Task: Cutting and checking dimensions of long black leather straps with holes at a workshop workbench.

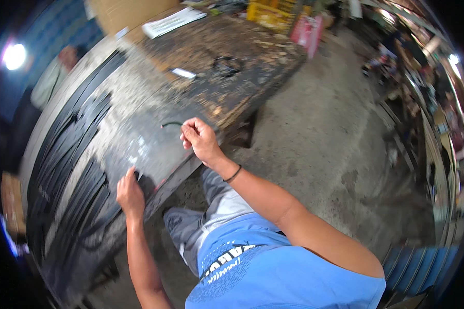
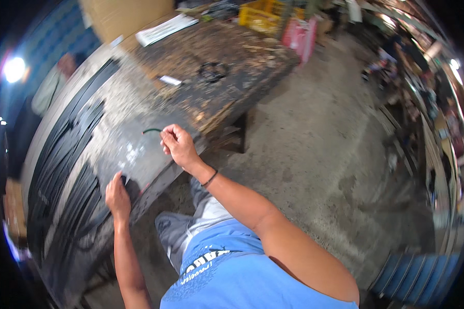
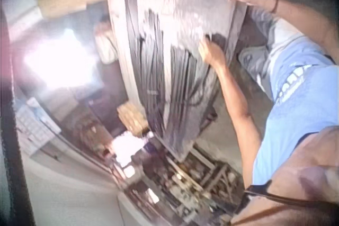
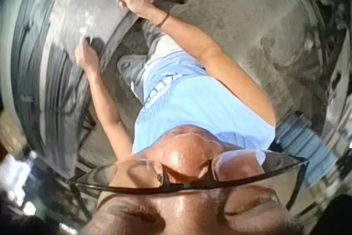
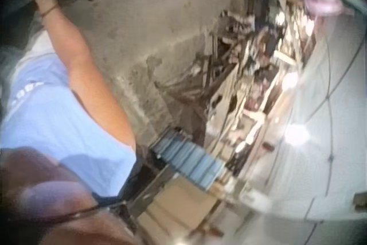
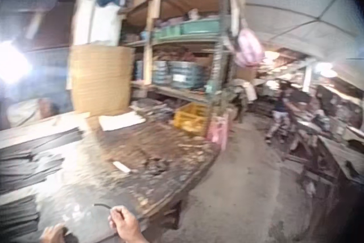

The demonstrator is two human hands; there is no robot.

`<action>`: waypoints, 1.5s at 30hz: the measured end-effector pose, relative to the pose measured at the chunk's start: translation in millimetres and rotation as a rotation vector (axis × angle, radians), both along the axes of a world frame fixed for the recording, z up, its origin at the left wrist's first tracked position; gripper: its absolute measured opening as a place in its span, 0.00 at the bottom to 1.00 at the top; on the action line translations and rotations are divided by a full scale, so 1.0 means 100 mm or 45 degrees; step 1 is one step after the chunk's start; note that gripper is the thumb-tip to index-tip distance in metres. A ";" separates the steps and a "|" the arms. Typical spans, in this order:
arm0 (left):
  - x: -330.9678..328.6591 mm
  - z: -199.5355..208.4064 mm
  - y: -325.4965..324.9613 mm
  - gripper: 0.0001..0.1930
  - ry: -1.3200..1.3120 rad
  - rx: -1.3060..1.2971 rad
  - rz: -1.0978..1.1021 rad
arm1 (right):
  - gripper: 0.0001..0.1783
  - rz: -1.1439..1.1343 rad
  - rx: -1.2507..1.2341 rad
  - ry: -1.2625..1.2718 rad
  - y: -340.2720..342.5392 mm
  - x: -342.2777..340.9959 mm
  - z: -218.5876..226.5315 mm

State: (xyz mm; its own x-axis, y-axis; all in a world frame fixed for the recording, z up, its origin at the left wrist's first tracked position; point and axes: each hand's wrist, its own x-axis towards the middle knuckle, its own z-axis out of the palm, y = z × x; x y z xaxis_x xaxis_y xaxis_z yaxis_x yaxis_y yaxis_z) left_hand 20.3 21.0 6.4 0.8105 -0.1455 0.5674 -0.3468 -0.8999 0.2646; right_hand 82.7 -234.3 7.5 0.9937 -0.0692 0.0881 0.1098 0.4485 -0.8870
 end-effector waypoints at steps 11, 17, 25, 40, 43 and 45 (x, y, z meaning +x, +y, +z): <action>0.04 -0.25 0.32 0.13 0.022 0.032 0.034 | 0.07 -0.993 -0.129 0.540 -2.25 -1.45 -1.12; 0.04 -0.19 0.26 0.14 0.012 0.101 -0.001 | 0.10 -1.128 -1.127 1.041 -2.68 -2.82 -2.17; 0.07 -0.28 0.32 0.14 -0.037 0.103 -0.025 | 0.12 -0.913 -1.241 1.456 -2.63 -3.50 -2.21; 0.10 -0.31 0.36 0.15 -0.122 0.162 -0.034 | 0.10 -0.857 -1.173 1.357 -2.62 -3.64 -2.09; 0.13 -0.34 0.37 0.15 -0.076 0.152 -0.037 | 0.10 -0.915 -1.171 1.377 -2.66 -3.69 -2.17; 0.14 -0.32 0.35 0.15 -0.034 0.168 -0.012 | 0.10 -1.060 -1.254 1.234 -2.80 -3.70 -2.24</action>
